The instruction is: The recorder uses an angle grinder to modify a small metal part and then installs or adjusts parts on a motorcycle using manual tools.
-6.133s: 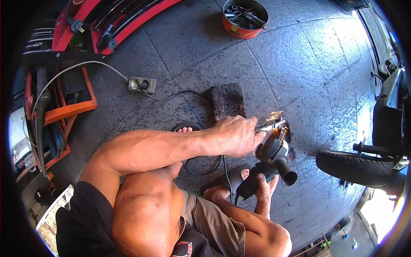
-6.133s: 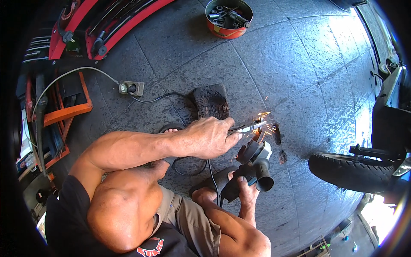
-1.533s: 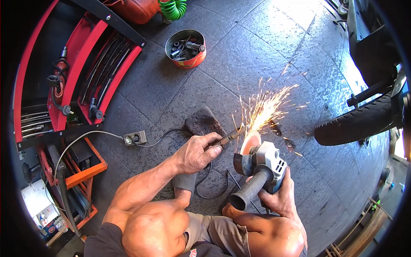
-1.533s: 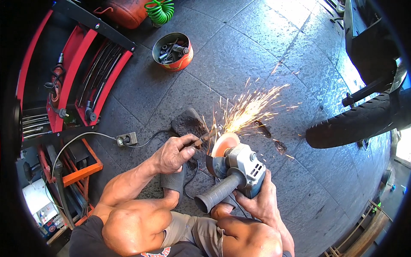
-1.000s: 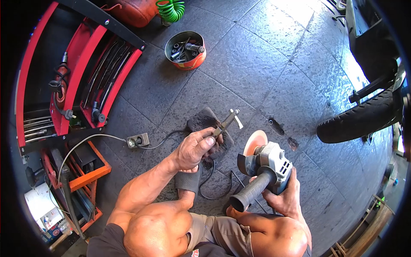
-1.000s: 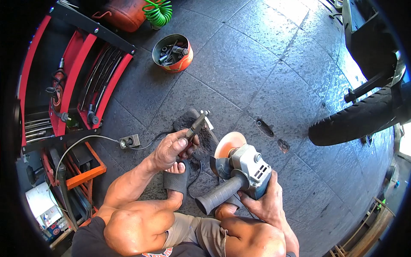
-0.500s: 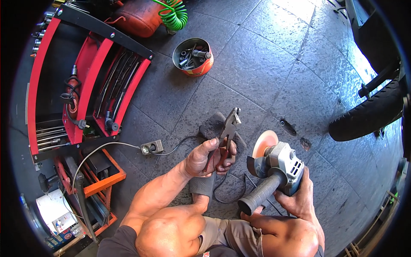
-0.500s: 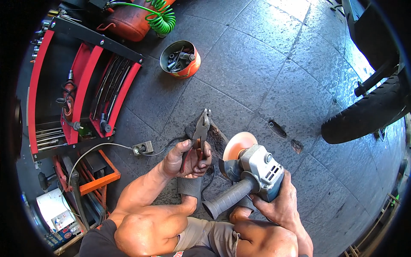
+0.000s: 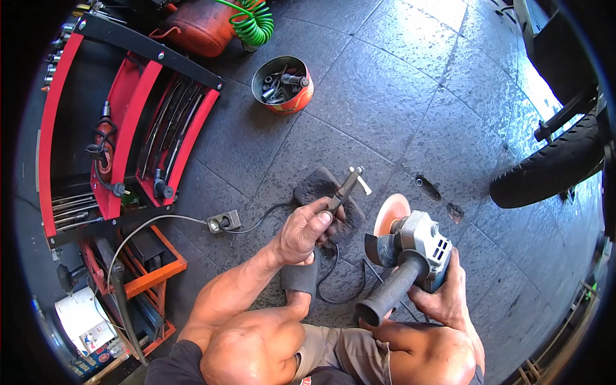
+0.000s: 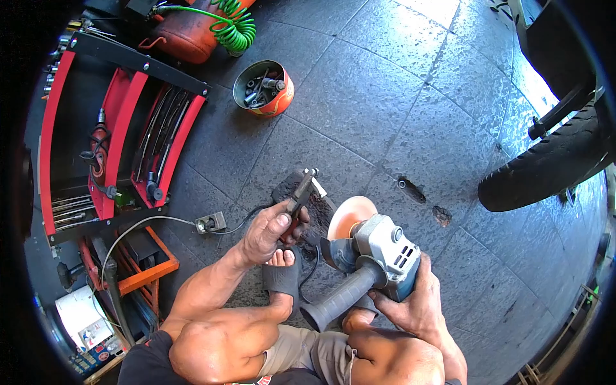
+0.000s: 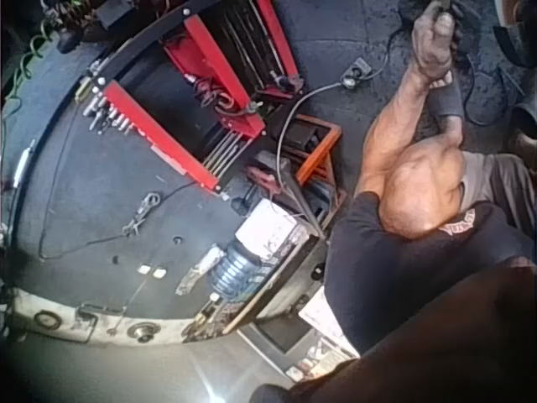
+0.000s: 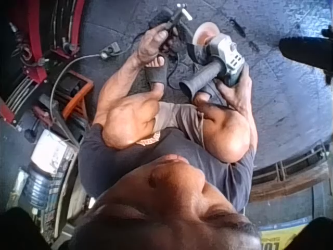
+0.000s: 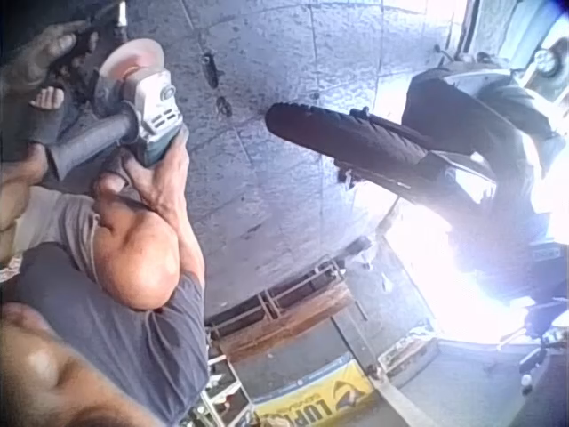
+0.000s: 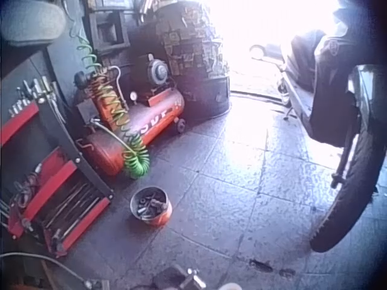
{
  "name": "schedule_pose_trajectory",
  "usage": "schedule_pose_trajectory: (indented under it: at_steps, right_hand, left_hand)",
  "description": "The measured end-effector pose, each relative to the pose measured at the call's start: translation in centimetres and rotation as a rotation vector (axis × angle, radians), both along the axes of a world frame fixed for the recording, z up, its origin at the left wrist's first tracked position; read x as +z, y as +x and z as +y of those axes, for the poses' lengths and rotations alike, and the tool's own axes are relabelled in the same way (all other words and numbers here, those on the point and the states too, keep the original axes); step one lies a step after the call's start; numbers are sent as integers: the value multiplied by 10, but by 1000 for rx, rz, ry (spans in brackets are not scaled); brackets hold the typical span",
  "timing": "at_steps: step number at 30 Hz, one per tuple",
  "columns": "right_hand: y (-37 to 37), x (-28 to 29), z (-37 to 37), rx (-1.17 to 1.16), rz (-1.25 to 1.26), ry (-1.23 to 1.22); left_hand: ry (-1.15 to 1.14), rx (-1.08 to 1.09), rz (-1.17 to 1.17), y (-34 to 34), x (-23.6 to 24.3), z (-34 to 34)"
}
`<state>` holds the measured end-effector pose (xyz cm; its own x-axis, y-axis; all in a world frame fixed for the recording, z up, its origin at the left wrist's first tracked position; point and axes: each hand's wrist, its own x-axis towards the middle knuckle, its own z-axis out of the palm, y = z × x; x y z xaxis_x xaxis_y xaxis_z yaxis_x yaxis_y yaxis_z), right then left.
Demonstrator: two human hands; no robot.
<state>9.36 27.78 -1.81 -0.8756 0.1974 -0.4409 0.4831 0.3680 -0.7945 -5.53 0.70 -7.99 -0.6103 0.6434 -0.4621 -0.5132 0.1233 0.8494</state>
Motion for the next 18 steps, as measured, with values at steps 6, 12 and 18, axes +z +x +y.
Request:
schedule_pose_trajectory:
  at_steps: [6, 12, 18]
  right_hand:
    - [-5, -3, -6, -163, -88, -190]
    - [-9, -7, -15, -417, -96, -730]
    - [33, -62, 12, -163, -11, -469]
  left_hand:
    - [-219, -43, 312, -1, 20, 18]
    - [-393, -31, 406, 0, 49, 24]
    - [-418, 14, 464, 3, 41, 25]
